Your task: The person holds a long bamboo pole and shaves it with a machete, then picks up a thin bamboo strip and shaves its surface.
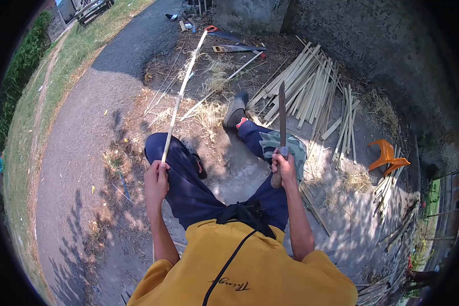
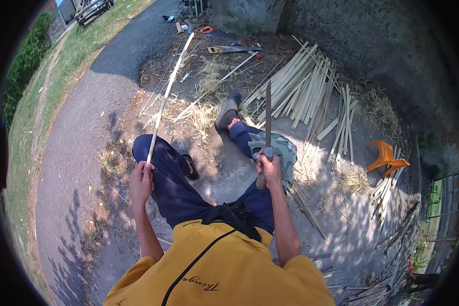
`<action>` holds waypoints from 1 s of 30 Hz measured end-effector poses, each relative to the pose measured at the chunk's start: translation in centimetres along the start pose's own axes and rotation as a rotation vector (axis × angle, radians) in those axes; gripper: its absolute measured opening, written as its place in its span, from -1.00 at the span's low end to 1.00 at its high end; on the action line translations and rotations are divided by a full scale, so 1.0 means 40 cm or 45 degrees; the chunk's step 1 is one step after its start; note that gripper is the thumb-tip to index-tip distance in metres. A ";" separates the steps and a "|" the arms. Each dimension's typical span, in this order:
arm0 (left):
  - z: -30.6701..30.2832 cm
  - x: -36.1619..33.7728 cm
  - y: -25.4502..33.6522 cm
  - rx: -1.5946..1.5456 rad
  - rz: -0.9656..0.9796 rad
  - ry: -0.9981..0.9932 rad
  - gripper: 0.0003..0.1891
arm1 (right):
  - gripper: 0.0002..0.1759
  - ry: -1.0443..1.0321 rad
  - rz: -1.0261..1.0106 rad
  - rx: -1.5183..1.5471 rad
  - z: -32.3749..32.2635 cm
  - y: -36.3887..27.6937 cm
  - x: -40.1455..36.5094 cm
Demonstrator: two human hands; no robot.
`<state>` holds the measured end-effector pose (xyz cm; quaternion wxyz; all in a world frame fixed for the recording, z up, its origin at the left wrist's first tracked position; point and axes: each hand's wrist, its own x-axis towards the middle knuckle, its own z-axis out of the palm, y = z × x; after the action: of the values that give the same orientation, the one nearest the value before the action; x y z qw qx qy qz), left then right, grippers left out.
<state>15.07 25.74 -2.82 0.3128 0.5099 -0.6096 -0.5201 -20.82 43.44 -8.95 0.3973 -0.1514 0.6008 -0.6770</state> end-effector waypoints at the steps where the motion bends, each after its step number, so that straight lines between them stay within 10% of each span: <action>1: 0.001 0.004 0.003 0.022 0.028 -0.001 -0.74 | -0.82 -0.012 -0.012 -0.010 -0.004 -0.004 0.003; 30: -0.020 0.006 -0.040 0.215 0.057 0.161 -0.70 | -0.82 -0.011 -0.006 0.017 -0.010 -0.050 0.008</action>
<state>16.18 25.35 -4.17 0.3180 0.5524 -0.6417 -0.4265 -22.00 43.41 -7.26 0.3993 -0.1529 0.5942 -0.6812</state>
